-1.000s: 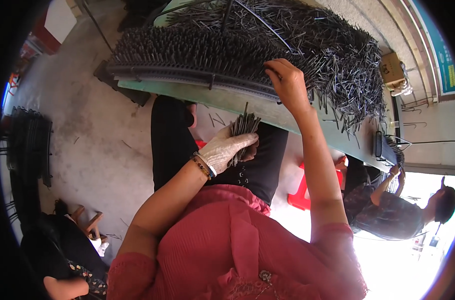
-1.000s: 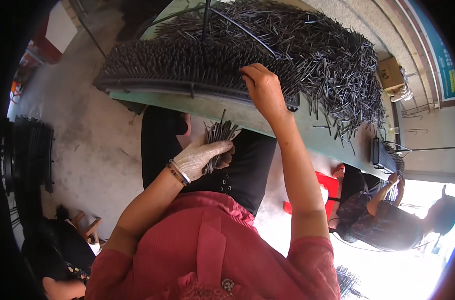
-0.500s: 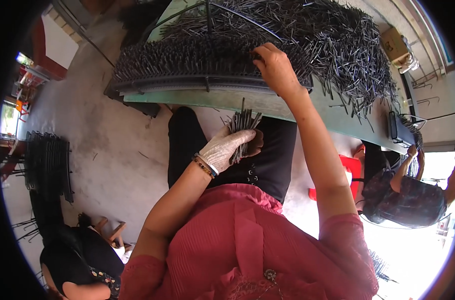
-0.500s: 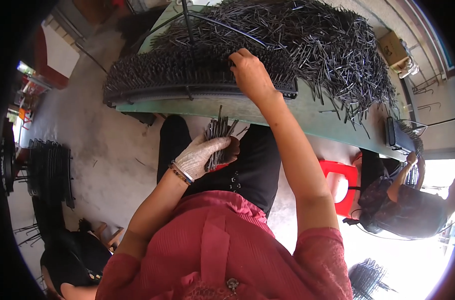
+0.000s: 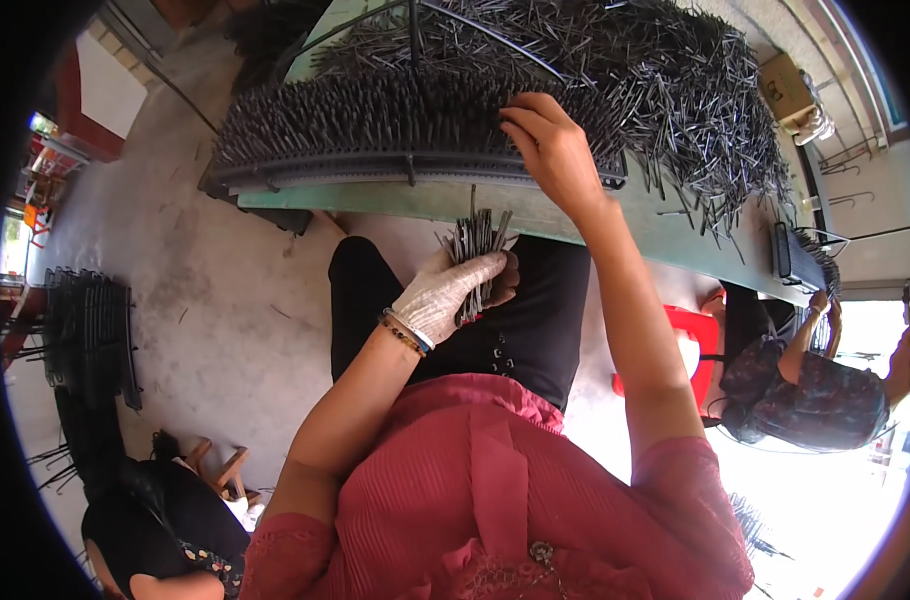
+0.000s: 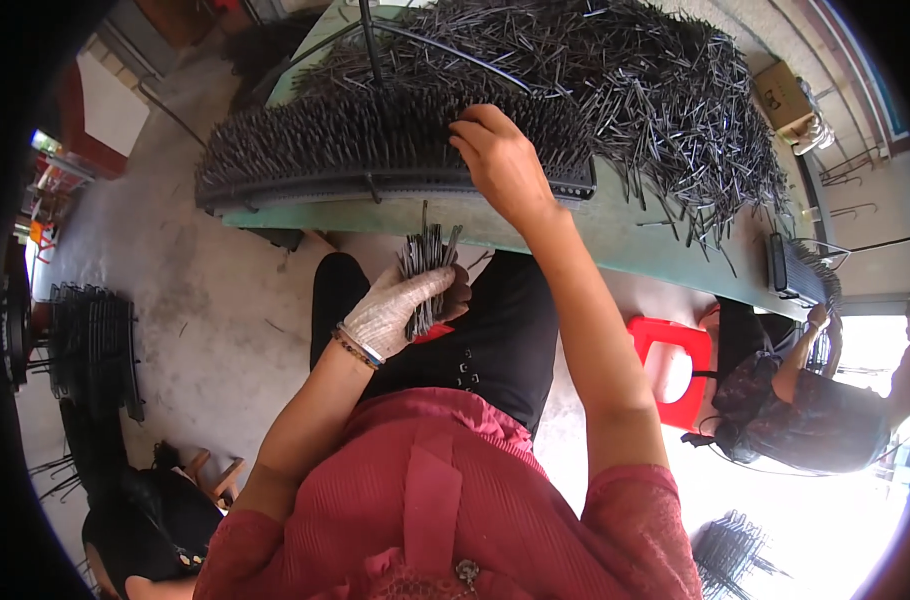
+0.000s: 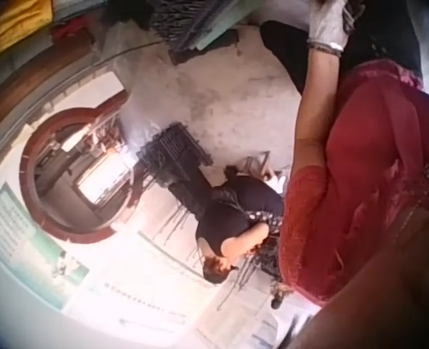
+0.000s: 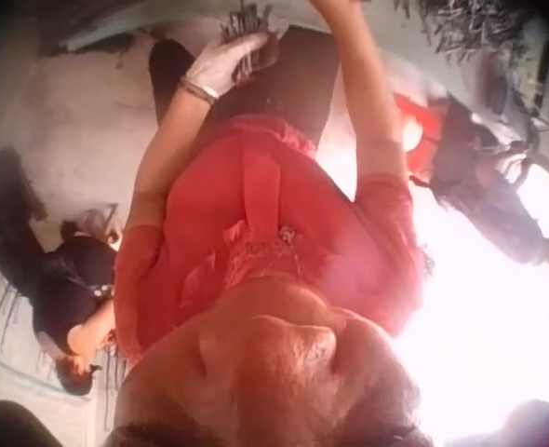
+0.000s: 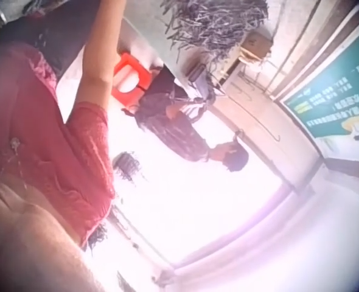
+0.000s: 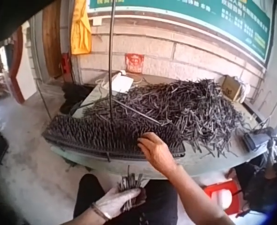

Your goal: Sorting and arranging small metal rods into a specialized alignment tray.

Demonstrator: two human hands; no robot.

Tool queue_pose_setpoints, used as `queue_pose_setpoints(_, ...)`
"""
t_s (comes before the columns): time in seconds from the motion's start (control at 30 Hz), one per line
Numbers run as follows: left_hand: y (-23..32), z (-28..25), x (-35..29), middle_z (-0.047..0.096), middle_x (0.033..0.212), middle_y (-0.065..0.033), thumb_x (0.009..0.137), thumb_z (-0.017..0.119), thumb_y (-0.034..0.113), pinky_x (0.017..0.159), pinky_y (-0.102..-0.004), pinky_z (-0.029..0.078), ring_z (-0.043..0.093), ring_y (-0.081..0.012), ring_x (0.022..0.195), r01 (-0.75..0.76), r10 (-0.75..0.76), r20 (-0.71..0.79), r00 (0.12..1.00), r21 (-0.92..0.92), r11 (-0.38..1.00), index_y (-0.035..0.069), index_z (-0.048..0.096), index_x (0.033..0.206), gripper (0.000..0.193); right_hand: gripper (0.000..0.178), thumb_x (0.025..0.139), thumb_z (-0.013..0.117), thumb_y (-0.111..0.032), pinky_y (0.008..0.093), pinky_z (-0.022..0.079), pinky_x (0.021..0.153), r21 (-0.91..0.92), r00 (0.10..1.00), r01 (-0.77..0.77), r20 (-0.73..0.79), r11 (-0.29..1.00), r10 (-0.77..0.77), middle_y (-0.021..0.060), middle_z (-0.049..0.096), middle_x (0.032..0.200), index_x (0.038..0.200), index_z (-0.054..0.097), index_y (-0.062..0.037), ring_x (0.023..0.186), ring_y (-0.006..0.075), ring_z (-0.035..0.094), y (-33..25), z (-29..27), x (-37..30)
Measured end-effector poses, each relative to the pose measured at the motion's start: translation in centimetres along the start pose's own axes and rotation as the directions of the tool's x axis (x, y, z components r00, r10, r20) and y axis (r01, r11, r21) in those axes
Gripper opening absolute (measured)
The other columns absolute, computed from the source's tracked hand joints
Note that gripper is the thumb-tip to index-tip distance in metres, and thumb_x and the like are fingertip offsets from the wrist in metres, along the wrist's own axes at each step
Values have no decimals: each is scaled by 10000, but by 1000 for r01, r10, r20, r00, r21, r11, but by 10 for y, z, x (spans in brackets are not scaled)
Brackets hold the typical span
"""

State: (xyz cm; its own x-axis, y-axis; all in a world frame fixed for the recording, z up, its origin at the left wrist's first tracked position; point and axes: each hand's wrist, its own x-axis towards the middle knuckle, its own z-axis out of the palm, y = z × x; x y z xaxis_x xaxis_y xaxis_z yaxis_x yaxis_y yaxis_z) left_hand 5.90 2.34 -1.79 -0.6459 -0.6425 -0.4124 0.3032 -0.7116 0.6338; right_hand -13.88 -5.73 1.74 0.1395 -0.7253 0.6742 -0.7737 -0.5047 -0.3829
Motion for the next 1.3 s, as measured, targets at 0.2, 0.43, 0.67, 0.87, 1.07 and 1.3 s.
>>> queue_pose_setpoints(0.2,17,10,0,666,955,-76,918,629,131,729,-294,567,658,-145,803,-38,28,91,995,115,993,2,597,1082,211,431,920,657,-374,276,480,724,348,701,-707,465,616,541,63,699,903,1057,696,33,816,102,583,-32,-33,-22)
queue_pose_setpoints(0.43,8,12,7,665,943,-66,895,668,110,676,-263,548,644,-127,763,31,-58,140,988,192,981,29,559,1125,267,282,921,666,-250,257,479,752,530,636,-768,573,359,517,55,701,899,1009,708,15,836,100,607,-32,-38,-45)
queue_pose_setpoints(0.67,8,8,24,662,969,-85,915,621,120,693,-273,565,653,-144,796,61,-67,67,996,90,994,-1,604,1064,192,264,951,618,-151,240,501,720,710,747,-523,116,471,654,66,696,903,1134,633,38,795,98,622,-11,-32,-23)
queue_pose_setpoints(0.87,10,15,25,654,951,-101,907,608,80,741,-321,587,661,-184,830,51,-52,6,999,31,998,-16,592,1065,186,229,925,621,-95,252,501,753,351,838,-487,-72,800,541,92,707,945,1130,649,3,818,116,640,13,-14,-13)
queue_pose_setpoints(1.07,8,10,25,658,905,-82,919,615,101,726,-314,585,664,-174,803,95,-95,13,995,-4,995,-8,604,1040,164,230,906,616,-71,305,505,760,225,905,-402,-48,888,422,114,690,963,1126,656,-20,856,212,658,11,-9,-10)
queue_pose_setpoints(1.3,9,5,31,669,914,-70,917,629,127,679,-263,565,659,-140,788,50,-50,-15,999,10,999,7,619,1031,166,254,832,669,-86,383,440,790,-220,994,-84,43,972,96,77,595,1042,1083,662,-44,901,274,559,13,1,-11)
